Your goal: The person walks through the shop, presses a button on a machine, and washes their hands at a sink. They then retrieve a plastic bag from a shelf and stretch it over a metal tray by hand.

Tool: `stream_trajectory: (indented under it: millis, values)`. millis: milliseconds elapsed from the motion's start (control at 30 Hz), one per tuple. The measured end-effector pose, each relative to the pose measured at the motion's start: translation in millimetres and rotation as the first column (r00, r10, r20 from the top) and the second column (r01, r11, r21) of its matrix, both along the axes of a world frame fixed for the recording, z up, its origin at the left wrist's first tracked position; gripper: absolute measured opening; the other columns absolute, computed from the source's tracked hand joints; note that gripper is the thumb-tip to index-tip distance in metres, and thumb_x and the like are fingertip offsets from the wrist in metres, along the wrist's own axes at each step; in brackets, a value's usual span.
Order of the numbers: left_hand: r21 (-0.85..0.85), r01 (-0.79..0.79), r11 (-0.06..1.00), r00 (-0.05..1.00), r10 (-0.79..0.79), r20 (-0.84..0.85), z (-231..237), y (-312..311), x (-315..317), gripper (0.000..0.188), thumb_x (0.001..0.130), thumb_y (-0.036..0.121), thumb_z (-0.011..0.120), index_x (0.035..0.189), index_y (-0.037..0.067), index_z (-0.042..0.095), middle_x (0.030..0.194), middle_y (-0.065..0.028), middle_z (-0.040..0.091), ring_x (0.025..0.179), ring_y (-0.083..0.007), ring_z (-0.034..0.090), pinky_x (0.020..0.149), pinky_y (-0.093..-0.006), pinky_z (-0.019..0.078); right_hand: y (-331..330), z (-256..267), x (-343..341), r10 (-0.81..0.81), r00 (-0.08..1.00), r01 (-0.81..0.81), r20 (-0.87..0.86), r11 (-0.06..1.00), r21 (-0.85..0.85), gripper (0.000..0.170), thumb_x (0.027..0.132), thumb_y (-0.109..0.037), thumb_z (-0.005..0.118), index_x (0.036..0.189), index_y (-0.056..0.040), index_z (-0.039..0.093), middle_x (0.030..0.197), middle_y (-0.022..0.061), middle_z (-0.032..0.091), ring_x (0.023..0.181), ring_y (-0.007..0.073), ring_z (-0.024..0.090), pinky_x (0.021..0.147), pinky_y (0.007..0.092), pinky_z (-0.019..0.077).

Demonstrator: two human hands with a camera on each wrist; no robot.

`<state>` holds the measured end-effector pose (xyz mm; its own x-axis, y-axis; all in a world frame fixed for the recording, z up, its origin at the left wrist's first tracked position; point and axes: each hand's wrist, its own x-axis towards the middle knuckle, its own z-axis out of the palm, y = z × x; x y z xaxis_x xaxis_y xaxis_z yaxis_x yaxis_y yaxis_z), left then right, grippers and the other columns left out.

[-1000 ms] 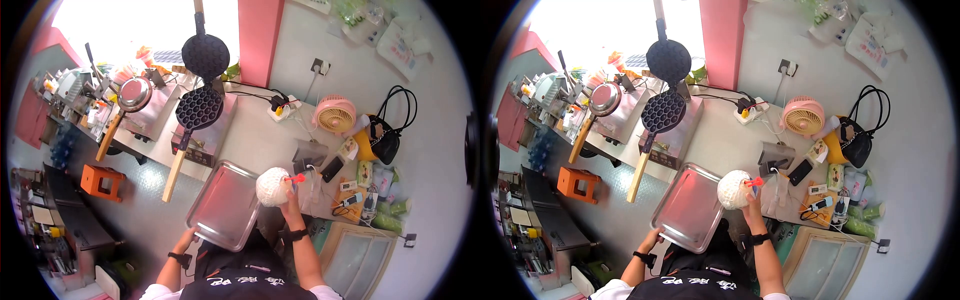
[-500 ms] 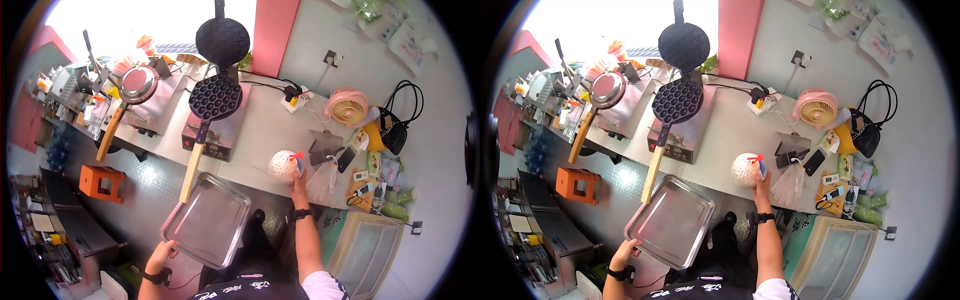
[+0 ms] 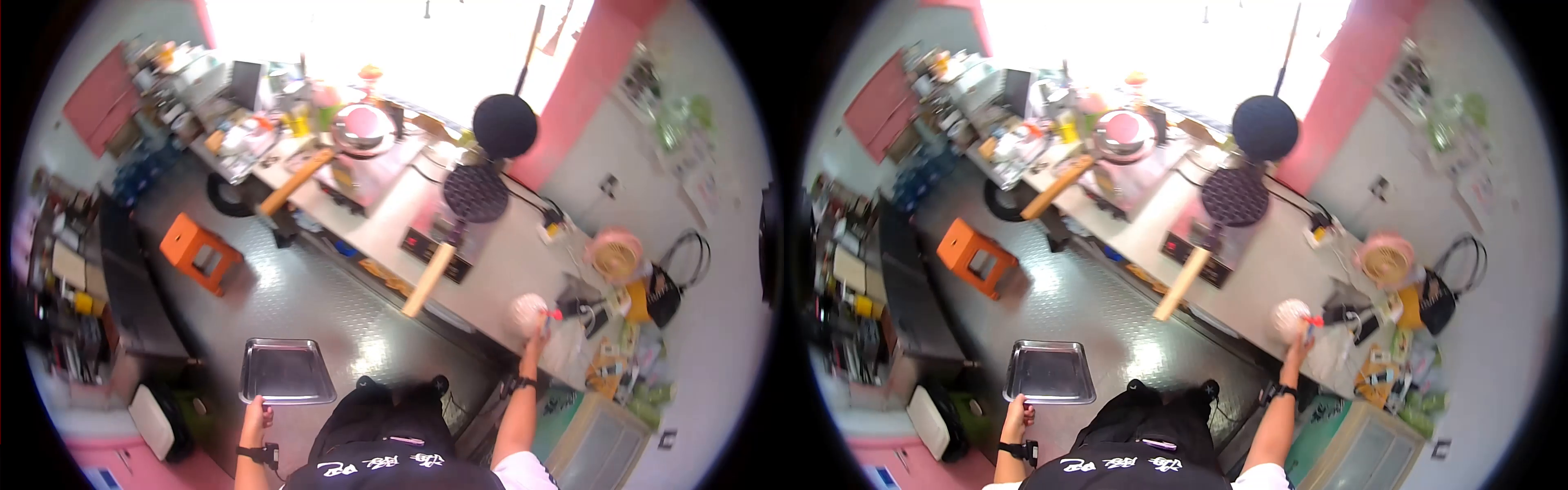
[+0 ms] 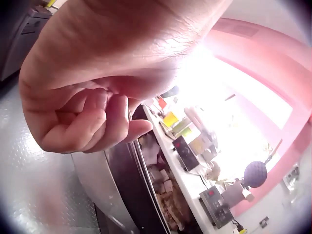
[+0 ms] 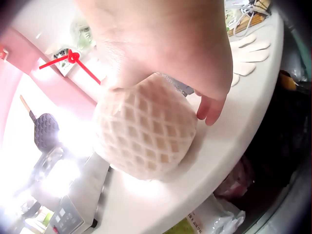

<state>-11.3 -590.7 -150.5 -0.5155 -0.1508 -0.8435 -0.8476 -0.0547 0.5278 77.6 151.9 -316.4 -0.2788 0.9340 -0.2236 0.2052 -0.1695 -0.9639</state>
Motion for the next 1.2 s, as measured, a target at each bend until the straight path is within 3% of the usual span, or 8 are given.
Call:
stream_trajectory:
  millis: [67, 167, 400, 500, 567, 800, 967, 1200]
  values:
    - [0.044, -0.109, 0.993, 0.994, 0.11, -0.006, -2.6, -19.5, 12.1, 0.033, 0.085, 0.031, 0.043, 0.057, 0.013, 0.042, 0.044, 0.0034, 0.033, 0.035, -0.0081, 0.027, 0.035, -0.0253, 0.0219, -38.2, 37.4, -5.8, -0.105, 0.994, 0.106, 0.035, 0.994, -0.032, 0.079, 0.084, -0.058, 0.054, 0.142, -0.014, 0.023, 0.106, 0.0084, 0.052, 0.081, 0.019, 0.051, 0.059, 0.0318, 0.0417]
    - [0.1, -0.285, 0.953, 0.957, 0.288, -0.02, -16.3, -48.9, 28.3, 0.035, 0.082, 0.032, 0.043, 0.054, 0.012, 0.044, 0.043, 0.0043, 0.031, 0.035, -0.0078, 0.026, 0.036, -0.0248, 0.0218, -57.2, 35.8, -4.8, -0.16, 0.987, 0.159, -0.002, 0.983, -0.095, 0.09, 0.079, -0.065, 0.056, 0.143, -0.0121, 0.021, 0.133, 0.0121, 0.041, 0.102, 0.0316, 0.051, 0.077, 0.0404, 0.0456]
    - [0.12, -0.566, 0.816, 0.822, 0.569, 0.012, -26.8, -105.0, 50.1, 0.03, 0.078, 0.029, 0.045, 0.054, 0.011, 0.046, 0.044, 0.0041, 0.034, 0.037, -0.0071, 0.027, 0.037, -0.0244, 0.0235, -115.9, 34.8, -22.6, -0.47, 0.871, 0.483, 0.142, 0.873, -0.067, 0.053, 0.091, -0.044, 0.046, 0.098, 0.0089, 0.052, 0.076, 0.016, 0.056, 0.059, 0.0211, 0.055, 0.044, 0.0291, 0.0415]
    - [0.179, -0.669, 0.721, 0.738, 0.673, 0.048, -47.4, -129.1, 46.9, 0.027, 0.076, 0.028, 0.046, 0.054, 0.011, 0.046, 0.045, 0.0045, 0.033, 0.037, -0.0071, 0.026, 0.038, -0.0245, 0.0237, -169.5, 3.4, -23.5, -0.203, 0.912, 0.252, 0.356, 0.963, -0.097, 0.03, 0.082, -0.028, 0.049, 0.063, -0.0056, 0.049, 0.051, 0.0073, 0.046, 0.041, 0.0184, 0.044, 0.037, 0.031, 0.0336]
    - [0.288, -0.707, 0.646, 0.688, 0.722, 0.071, -50.9, -142.5, 44.4, 0.027, 0.075, 0.028, 0.047, 0.055, 0.01, 0.046, 0.045, 0.0046, 0.031, 0.038, -0.0072, 0.026, 0.039, -0.0245, 0.0241, -129.7, -119.8, -6.3, 0.072, 0.92, 0.092, 0.385, 0.915, -0.392, 0.024, 0.077, -0.026, 0.054, 0.072, -0.0031, 0.057, 0.057, 0.01, 0.053, 0.045, 0.021, 0.051, 0.042, 0.0365, 0.044]
    - [0.331, -0.795, 0.508, 0.572, 0.81, 0.131, -43.4, -201.8, -22.8, 0.03, 0.075, 0.031, 0.05, 0.055, 0.009, 0.047, 0.045, 0.0043, 0.029, 0.038, -0.008, 0.026, 0.039, -0.0249, 0.0253, -328.9, -62.4, -202.2, 0.859, 0.335, -0.389, 0.386, 0.5, -0.774, 0.018, 0.083, -0.018, 0.052, 0.086, -0.0015, 0.057, 0.075, 0.0163, 0.061, 0.063, 0.0287, 0.061, 0.052, 0.0428, 0.0508]
    - [0.295, -0.821, 0.489, 0.537, 0.836, 0.11, -28.0, -261.6, -108.8, 0.032, 0.074, 0.033, 0.053, 0.053, 0.009, 0.048, 0.042, 0.0047, 0.029, 0.036, -0.0077, 0.026, 0.037, -0.0239, 0.0255, -454.2, -54.5, -389.6, 0.943, 0.138, -0.613, 0.303, 0.322, -0.722, 0.021, 0.086, -0.014, 0.052, 0.102, 0.0006, 0.053, 0.081, 0.0193, 0.065, 0.068, 0.0331, 0.066, 0.055, 0.046, 0.054]
    - [0.313, -0.84, 0.442, 0.481, 0.875, 0.055, 12.1, -328.7, -214.9, 0.03, 0.074, 0.031, 0.052, 0.053, 0.01, 0.047, 0.041, 0.0037, 0.029, 0.036, -0.0086, 0.027, 0.037, -0.0242, 0.0255, -651.3, 33.6, -650.3, 0.984, 0.018, -0.986, 0.178, 0.048, -0.162, 0.023, 0.084, -0.016, 0.059, 0.067, -0.0018, 0.058, 0.057, 0.0052, 0.058, 0.05, 0.0143, 0.056, 0.048, 0.0287, 0.044]
